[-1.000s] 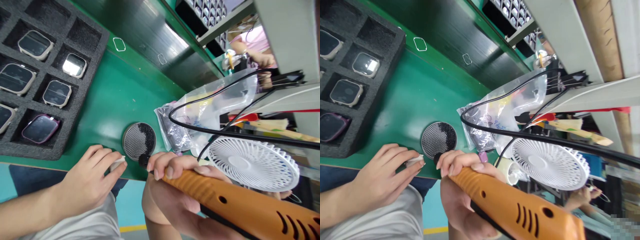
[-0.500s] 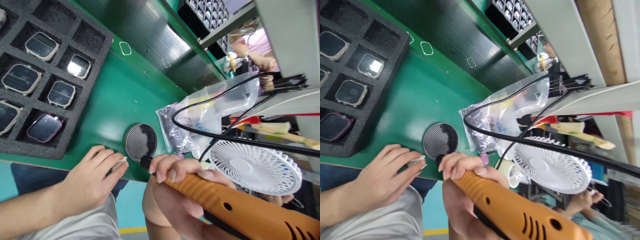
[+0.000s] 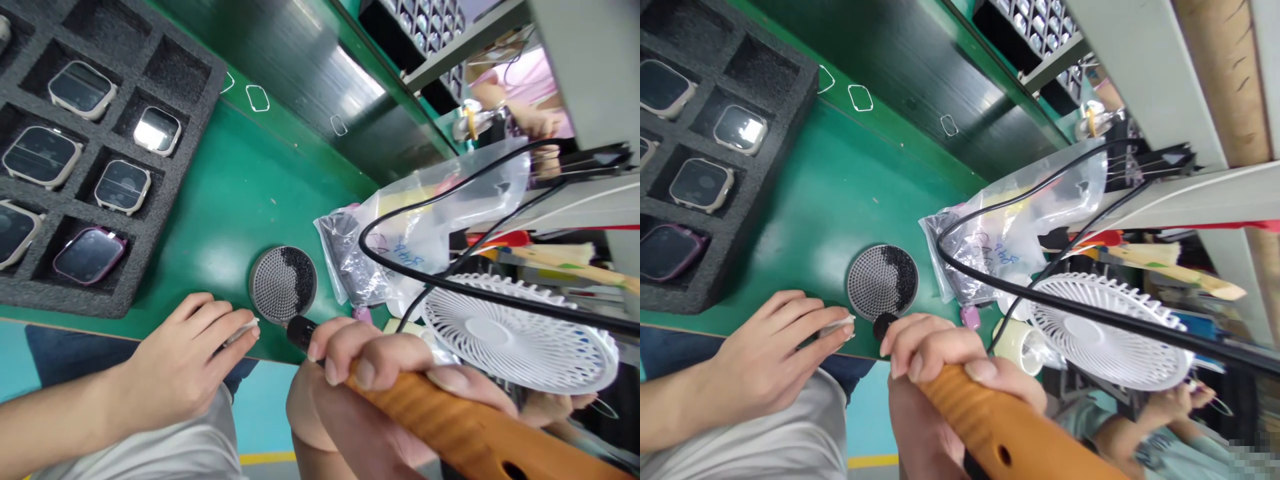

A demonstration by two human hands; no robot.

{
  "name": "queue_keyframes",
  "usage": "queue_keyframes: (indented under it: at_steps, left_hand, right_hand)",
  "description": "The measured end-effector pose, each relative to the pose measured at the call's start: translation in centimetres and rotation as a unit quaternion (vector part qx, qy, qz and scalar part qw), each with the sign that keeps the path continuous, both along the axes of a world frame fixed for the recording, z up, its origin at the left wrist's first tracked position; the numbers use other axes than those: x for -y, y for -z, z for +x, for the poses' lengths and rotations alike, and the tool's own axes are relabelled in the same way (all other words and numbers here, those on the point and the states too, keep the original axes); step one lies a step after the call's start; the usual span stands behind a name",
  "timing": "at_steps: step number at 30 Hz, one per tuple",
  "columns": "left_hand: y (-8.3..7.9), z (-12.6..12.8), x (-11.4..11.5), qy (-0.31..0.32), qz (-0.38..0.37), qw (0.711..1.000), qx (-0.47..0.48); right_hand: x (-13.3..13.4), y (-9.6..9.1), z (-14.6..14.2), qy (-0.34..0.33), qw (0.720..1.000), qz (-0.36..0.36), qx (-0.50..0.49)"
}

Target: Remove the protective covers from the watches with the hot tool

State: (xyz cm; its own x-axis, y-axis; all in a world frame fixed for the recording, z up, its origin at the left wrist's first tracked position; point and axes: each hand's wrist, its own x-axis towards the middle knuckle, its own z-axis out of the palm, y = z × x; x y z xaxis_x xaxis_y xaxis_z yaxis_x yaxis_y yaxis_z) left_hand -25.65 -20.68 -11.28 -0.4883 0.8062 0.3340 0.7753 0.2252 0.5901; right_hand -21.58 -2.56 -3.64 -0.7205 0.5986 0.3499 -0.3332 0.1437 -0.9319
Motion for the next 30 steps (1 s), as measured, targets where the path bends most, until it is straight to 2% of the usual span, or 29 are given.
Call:
queue_keyframes:
  at_steps: [6, 10, 18, 21, 24, 30]
  left_hand:
    - [-0.3, -0.3, -0.3, -0.006, -0.010, 1.000, 0.008]
    - [-0.4, -0.3, -0.3, -0.009, -0.008, 1.000, 0.007]
    - [-0.2, -0.3, -0.1, -0.004, -0.012, 1.000, 0.013]
    - [-0.2, -0.3, -0.1, -0.005, -0.009, 1.000, 0.015]
    - [-0.3, -0.4, -0.2, -0.006, -0.006, 1.000, 0.014]
    - [-0.3, -0.3, -0.3, -0.011, -0.003, 1.000, 0.010]
  right_hand:
    - [-0.2, 0.8, 0.4, -0.064, 0.997, 0.021, -0.033]
    - [-0.5, 1.4, 0.1, -0.142, 0.989, 0.031, -0.039]
    - [0.4, 1.9, 0.1, -0.087, 0.995, -0.021, -0.050]
    - [0.3, 2.3, 0.3, -0.104, 0.992, -0.023, -0.061]
    - [-0.4, 2.3, 0.4, -0.140, 0.989, -0.013, -0.049]
    - [-2.5, 1.7, 0.2, -0.276, 0.960, 0.017, -0.032]
